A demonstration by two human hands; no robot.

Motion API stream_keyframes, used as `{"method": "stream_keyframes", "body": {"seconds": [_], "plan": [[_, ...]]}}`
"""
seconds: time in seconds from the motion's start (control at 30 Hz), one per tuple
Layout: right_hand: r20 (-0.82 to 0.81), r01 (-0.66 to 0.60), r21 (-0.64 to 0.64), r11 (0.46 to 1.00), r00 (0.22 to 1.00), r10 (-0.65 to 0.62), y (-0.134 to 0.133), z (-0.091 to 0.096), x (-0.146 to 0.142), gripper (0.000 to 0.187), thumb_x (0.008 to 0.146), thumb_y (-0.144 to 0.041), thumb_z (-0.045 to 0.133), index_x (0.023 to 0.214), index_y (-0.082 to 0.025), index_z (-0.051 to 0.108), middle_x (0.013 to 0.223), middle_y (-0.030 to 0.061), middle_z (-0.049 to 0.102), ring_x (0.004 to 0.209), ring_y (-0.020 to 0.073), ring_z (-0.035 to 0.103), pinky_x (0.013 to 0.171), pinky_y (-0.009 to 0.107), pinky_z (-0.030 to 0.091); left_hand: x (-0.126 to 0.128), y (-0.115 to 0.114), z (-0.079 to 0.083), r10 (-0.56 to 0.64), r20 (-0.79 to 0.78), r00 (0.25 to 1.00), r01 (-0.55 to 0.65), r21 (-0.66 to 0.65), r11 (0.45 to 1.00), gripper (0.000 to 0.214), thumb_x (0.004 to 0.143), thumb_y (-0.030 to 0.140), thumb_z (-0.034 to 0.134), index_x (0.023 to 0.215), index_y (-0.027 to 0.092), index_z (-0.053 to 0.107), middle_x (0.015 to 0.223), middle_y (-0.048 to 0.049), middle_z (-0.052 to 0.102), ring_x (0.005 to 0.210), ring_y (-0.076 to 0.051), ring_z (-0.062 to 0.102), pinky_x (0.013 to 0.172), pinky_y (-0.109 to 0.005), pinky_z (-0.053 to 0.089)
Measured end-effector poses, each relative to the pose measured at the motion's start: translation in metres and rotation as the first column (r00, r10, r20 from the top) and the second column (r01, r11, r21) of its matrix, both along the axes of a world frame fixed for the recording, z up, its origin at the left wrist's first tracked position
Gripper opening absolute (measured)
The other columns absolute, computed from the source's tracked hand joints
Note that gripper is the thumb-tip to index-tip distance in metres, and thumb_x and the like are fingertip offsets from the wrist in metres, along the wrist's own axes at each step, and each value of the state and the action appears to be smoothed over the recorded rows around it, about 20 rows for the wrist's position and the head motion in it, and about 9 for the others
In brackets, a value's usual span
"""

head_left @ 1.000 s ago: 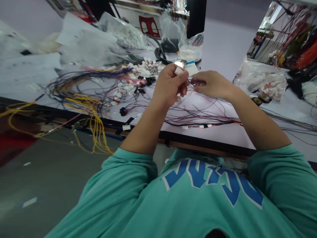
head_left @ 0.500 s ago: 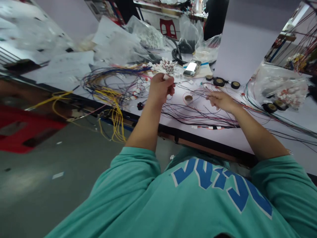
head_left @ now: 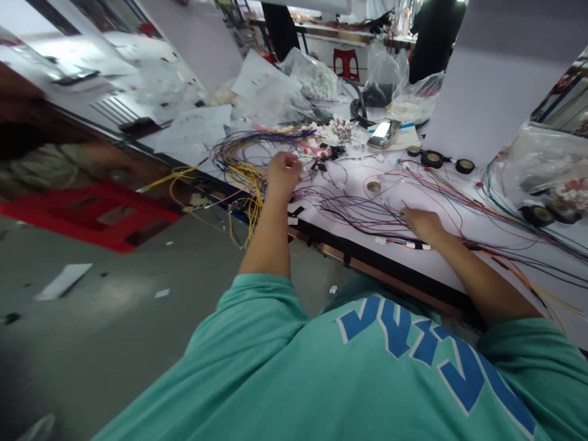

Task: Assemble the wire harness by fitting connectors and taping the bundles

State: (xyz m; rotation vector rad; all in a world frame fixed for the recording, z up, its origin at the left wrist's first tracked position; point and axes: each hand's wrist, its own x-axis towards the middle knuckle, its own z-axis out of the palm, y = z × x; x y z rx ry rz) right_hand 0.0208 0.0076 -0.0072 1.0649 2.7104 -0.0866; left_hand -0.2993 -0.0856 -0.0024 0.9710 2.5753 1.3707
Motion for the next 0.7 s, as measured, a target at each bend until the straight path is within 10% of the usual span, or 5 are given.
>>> {"method": "stream_keyframes", "body": {"seconds": [0.1,0.3,0.57,0.7], "plan": [[-0.116,0.012,-0.020,1.000,0.993,-0.014,0.005,-0.002,0.004,0.037,0.096,-0.028,0.031,0.119,-0.021,0.059,0.112,0.0081,0.069,0.100,0.0205,0.063,0.070,0.026,0.041,-0.024,-0.024,-0.012,0.059,-0.115,0.992,-0.081,-0.198,0.977,0.020,0.068,0.015,0.054,0.085,0.013,0.064,0.082,-0.0078,0.065,0.082,-0.022,0.062,0.080,-0.034,0.048],[-0.320,-0.017,0.033,0.999,0.947,0.027,0.034,0.007,0.028,0.036,0.093,-0.022,0.035,0.106,-0.013,0.067,0.105,0.0115,0.069,0.099,0.0211,0.062,0.083,0.028,0.044,-0.029,-0.054,-0.038,-0.143,0.129,0.981,0.173,-0.263,0.949,0.039,0.067,0.023,0.053,0.102,0.013,0.067,0.099,-0.0066,0.067,0.093,-0.021,0.061,0.087,-0.030,0.049],[0.073,0.136,0.234,0.963,0.985,-0.157,0.033,0.009,0.059,0.040,0.093,-0.019,0.031,0.115,-0.012,0.064,0.110,0.0182,0.065,0.100,0.0271,0.062,0.074,0.033,0.040,-0.032,-0.053,-0.035,-0.275,0.031,0.961,0.268,-0.351,0.897,0.050,0.059,0.036,0.066,0.104,0.013,0.066,0.096,-0.0079,0.065,0.087,-0.023,0.059,0.086,-0.036,0.049],[0.122,0.070,0.343,0.937,0.985,-0.118,0.016,0.004,0.058,0.045,0.092,-0.010,0.027,0.125,-0.012,0.058,0.110,0.0188,0.064,0.100,0.0260,0.062,0.079,0.035,0.037,-0.030,-0.052,-0.026,-0.254,0.068,0.965,0.259,-0.085,0.962,0.046,0.054,0.030,0.067,0.098,0.016,0.062,0.097,-0.0054,0.063,0.081,-0.017,0.058,0.078,-0.031,0.049]]}}
